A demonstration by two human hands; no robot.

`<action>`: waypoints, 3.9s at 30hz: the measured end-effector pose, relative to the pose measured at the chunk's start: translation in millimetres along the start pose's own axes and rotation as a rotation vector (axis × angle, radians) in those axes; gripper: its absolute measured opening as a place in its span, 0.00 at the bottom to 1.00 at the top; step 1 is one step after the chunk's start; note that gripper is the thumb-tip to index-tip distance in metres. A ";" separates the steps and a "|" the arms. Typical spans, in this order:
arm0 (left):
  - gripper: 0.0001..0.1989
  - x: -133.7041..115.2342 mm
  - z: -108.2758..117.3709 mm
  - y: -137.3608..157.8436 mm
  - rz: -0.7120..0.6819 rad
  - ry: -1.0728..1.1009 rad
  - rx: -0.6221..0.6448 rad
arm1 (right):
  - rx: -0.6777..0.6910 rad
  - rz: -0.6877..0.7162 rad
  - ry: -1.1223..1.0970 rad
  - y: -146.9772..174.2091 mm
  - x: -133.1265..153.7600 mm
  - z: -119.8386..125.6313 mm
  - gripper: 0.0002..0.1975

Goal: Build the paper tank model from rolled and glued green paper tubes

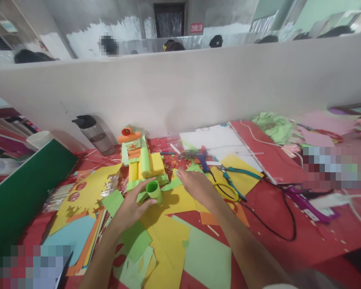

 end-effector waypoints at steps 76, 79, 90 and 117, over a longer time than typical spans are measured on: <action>0.26 5.6 -1.5 -0.3 0.024 -0.085 0.020 | 0.164 -0.053 -0.948 24.4 32.3 -36.9 0.07; 0.27 6.9 -1.8 0.0 0.037 -0.089 0.020 | 0.183 -0.050 -1.007 23.8 31.1 -38.6 0.04; 0.27 7.1 -1.6 -0.4 0.026 -0.093 0.023 | 0.204 -0.050 -1.038 24.2 30.0 -43.2 0.06; 0.20 11.4 49.6 10.8 0.065 0.324 -0.474 | 0.218 -0.035 -1.020 23.5 27.3 -48.2 0.03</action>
Point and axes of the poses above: each hand's wrist, its own y-axis away from the middle knuckle, its own z-axis out of the back of the hand, x = y × z, the point moved 3 cm from there along -y, towards the middle knuckle, and after that the axes turned 7 degrees about -z, right-handed, at the moved point
